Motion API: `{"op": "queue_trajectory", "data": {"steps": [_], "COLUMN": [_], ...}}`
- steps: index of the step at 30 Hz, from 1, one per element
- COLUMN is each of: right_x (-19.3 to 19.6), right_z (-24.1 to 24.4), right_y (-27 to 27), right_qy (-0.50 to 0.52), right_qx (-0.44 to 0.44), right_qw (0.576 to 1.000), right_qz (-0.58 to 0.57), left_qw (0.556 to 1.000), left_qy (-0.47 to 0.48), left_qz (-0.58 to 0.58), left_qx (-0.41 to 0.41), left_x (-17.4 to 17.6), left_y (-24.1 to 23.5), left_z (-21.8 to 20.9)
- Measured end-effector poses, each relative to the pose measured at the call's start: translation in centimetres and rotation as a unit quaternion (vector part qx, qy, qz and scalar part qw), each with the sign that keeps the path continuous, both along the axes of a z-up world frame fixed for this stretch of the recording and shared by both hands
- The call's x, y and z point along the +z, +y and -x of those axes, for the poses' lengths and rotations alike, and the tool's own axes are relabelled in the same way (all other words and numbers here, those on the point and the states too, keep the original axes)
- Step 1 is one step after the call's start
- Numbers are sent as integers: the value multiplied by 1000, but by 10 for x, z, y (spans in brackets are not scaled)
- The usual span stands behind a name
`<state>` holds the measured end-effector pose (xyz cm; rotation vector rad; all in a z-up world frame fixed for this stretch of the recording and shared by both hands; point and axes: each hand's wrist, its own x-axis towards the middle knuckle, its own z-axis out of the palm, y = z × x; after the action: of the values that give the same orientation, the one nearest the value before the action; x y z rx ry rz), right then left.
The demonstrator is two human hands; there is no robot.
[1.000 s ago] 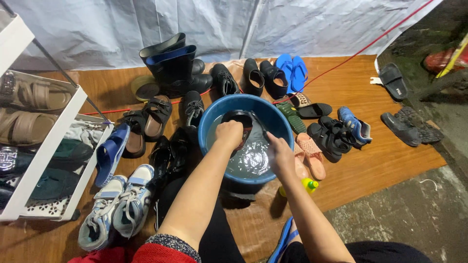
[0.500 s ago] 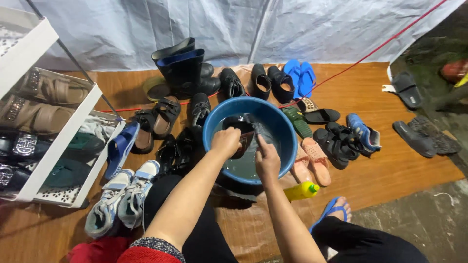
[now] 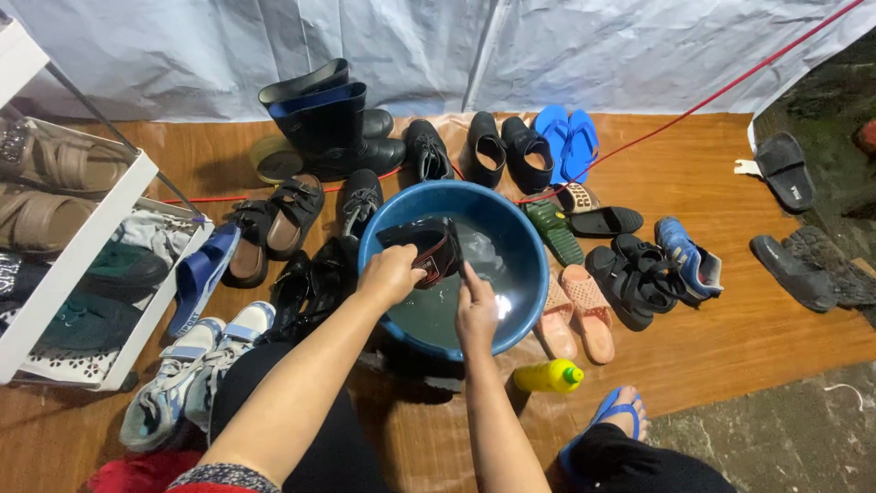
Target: Washing a black shoe by hand in a blue basin of water on the floor.
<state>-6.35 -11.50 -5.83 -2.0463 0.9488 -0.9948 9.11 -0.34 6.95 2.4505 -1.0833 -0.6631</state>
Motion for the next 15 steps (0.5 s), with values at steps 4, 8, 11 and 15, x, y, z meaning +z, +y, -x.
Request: {"op": "queue_trajectory", "data": {"steps": [4,8,11,15], "right_x": [-51,3,13,-37], "right_z": [9,-6,-14,-5], "right_y": [-26,4,20,-16], "right_qy": [60,-25,-59,-48], "right_qx": [-33,-17,-2,-15], "right_qw": [990,999,998,997], "right_qz": [-123,-38,-24,-54], "left_qw": [999,999,998,989], "left_qy": [26,42,33,44], "left_qz": [0,6,50,142], "left_qx": [21,28,27,26], "left_x": [0,-8,-31,-64], "left_y": [6,8,7,6], "left_z": [-5,-10,-15,-24]}}
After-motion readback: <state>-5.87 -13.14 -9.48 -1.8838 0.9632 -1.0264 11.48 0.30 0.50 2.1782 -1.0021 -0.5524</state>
